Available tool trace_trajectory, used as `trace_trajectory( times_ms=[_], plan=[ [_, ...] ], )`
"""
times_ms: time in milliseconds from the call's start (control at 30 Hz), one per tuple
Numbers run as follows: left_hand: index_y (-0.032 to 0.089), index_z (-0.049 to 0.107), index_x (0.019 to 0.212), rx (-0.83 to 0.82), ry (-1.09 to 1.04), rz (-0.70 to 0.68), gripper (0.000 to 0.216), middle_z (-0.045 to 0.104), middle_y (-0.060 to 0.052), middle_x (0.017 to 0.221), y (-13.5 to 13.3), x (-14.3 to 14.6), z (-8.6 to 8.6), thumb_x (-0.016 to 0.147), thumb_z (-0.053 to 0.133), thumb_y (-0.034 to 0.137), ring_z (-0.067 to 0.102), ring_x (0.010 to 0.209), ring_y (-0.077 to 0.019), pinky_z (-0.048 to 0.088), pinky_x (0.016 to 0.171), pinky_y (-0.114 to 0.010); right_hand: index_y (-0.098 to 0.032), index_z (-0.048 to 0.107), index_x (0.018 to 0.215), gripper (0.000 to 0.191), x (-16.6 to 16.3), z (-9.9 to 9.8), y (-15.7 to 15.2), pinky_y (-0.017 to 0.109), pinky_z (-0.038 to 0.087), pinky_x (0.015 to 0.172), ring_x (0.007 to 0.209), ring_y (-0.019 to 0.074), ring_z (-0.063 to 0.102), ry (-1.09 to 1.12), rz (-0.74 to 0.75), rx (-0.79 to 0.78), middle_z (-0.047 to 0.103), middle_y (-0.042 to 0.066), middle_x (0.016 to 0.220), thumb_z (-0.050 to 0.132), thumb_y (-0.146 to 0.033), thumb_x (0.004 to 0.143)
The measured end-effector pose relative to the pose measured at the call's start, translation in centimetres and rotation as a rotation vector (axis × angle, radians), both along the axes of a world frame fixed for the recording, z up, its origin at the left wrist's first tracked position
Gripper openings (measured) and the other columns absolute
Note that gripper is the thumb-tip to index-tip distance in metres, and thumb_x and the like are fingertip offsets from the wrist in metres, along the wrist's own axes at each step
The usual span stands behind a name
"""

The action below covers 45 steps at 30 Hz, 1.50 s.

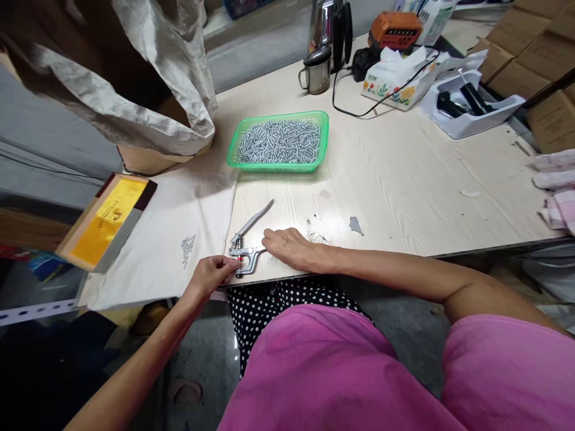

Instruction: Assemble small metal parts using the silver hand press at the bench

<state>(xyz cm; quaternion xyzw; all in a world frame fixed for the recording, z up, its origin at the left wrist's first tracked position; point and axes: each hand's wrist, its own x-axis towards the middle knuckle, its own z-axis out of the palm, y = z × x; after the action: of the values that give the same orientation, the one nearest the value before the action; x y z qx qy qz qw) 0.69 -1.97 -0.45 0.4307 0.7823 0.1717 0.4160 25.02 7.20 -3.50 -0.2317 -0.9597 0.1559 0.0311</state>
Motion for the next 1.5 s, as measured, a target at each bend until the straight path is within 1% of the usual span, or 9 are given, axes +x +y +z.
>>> trace_trajectory(
  times_ms=[333, 500, 700, 800, 833, 900, 1000, 1300, 1500],
  plan=[
    [0.017, 0.064, 0.063, -0.13, -0.241, 0.047, 0.055, 0.049, 0.005, 0.048, 0.7, 0.1, 0.4, 0.052, 0.085, 0.067, 0.038, 0.044, -0.0074, 0.028, 0.045, -0.023, -0.018, 0.058, 0.102, 0.026, 0.2, -0.7, 0.1, 0.035, 0.022, 0.06, 0.074, 0.0174, 0.047, 0.082, 0.021, 0.012, 0.062, 0.009, 0.1, 0.036, -0.003, 0.1],
    [0.017, 0.063, 0.064, -0.167, -0.234, 0.094, 0.058, 0.05, 0.006, 0.051, 0.5, 0.5, 1.0, 0.046, 0.087, 0.067, 0.043, 0.048, -0.0076, 0.039, 0.047, -0.022, -0.019, 0.057, 0.103, 0.025, 0.3, -1.6, 0.1, 0.035, 0.026, 0.062, 0.076, 0.0183, 0.048, 0.125, 0.042, 0.027, 0.063, 0.008, 0.103, 0.037, -0.005, 0.101],
    [0.016, 0.063, 0.062, -0.186, -0.213, 0.095, 0.06, 0.051, 0.005, 0.051, 0.6, 0.8, 1.2, 0.043, 0.088, 0.068, 0.043, 0.048, -0.0069, 0.04, 0.045, -0.021, -0.018, 0.059, 0.104, 0.025, 0.3, -1.4, -0.3, 0.035, 0.033, 0.066, 0.079, 0.0188, 0.051, 0.104, 0.02, 0.013, 0.065, 0.009, 0.106, 0.041, -0.002, 0.098],
    [0.015, 0.066, 0.065, -0.186, -0.211, 0.099, 0.06, 0.051, 0.005, 0.052, 0.4, 0.9, 1.1, 0.043, 0.087, 0.067, 0.043, 0.049, -0.0072, 0.04, 0.045, -0.021, -0.018, 0.061, 0.109, 0.011, 0.4, -0.7, 0.6, 0.036, 0.042, 0.075, 0.091, 0.0227, 0.057, 0.093, 0.027, 0.008, 0.065, 0.012, 0.118, 0.054, -0.018, 0.1],
    [0.015, 0.067, 0.066, -0.183, -0.209, 0.095, 0.06, 0.052, 0.005, 0.053, 0.3, 0.9, 1.1, 0.044, 0.087, 0.067, 0.044, 0.049, -0.0075, 0.04, 0.045, -0.021, -0.017, 0.061, 0.116, 0.021, 0.5, -0.4, 1.2, 0.039, 0.045, 0.081, 0.101, 0.0264, 0.058, 0.097, 0.021, 0.022, 0.063, 0.016, 0.128, 0.062, -0.029, 0.099],
    [0.014, 0.069, 0.068, -0.175, -0.201, 0.09, 0.059, 0.053, 0.005, 0.053, 0.1, 0.8, 1.0, 0.045, 0.087, 0.066, 0.045, 0.05, -0.0083, 0.041, 0.046, -0.022, -0.014, 0.054, 0.137, 0.065, 0.7, 0.0, 2.8, 0.05, 0.044, 0.099, 0.127, 0.0377, 0.05, 0.099, 0.003, 0.056, 0.049, 0.023, 0.151, 0.075, -0.053, 0.09],
    [0.014, 0.071, 0.07, -0.17, -0.191, 0.091, 0.057, 0.053, 0.004, 0.053, 0.0, 0.8, 0.8, 0.047, 0.087, 0.063, 0.047, 0.051, -0.0092, 0.041, 0.047, -0.022, -0.012, 0.039, 0.156, 0.109, 0.9, 0.4, 4.9, 0.062, 0.031, 0.115, 0.147, 0.0485, 0.029, 0.044, 0.008, 0.057, 0.035, 0.027, 0.163, 0.08, -0.072, 0.076],
    [0.015, 0.069, 0.067, -0.16, -0.187, 0.056, 0.053, 0.055, 0.003, 0.055, -0.3, 0.5, 0.5, 0.052, 0.087, 0.062, 0.046, 0.05, -0.0093, 0.039, 0.047, -0.023, -0.01, 0.039, 0.158, 0.115, 0.5, -0.2, 5.8, 0.059, 0.028, 0.12, 0.148, 0.0465, 0.03, 0.037, 0.09, 0.009, 0.042, 0.025, 0.159, 0.082, -0.072, 0.071],
    [0.015, 0.07, 0.069, -0.163, -0.19, 0.055, 0.053, 0.053, 0.004, 0.053, -0.2, 0.5, 0.4, 0.052, 0.086, 0.063, 0.045, 0.049, -0.0094, 0.036, 0.047, -0.023, -0.01, 0.049, 0.145, 0.096, 0.2, 0.6, 5.4, 0.049, 0.043, 0.099, 0.121, 0.0377, 0.048, 0.014, 0.078, 0.027, 0.058, 0.021, 0.138, 0.085, -0.062, 0.074]
  ],
)
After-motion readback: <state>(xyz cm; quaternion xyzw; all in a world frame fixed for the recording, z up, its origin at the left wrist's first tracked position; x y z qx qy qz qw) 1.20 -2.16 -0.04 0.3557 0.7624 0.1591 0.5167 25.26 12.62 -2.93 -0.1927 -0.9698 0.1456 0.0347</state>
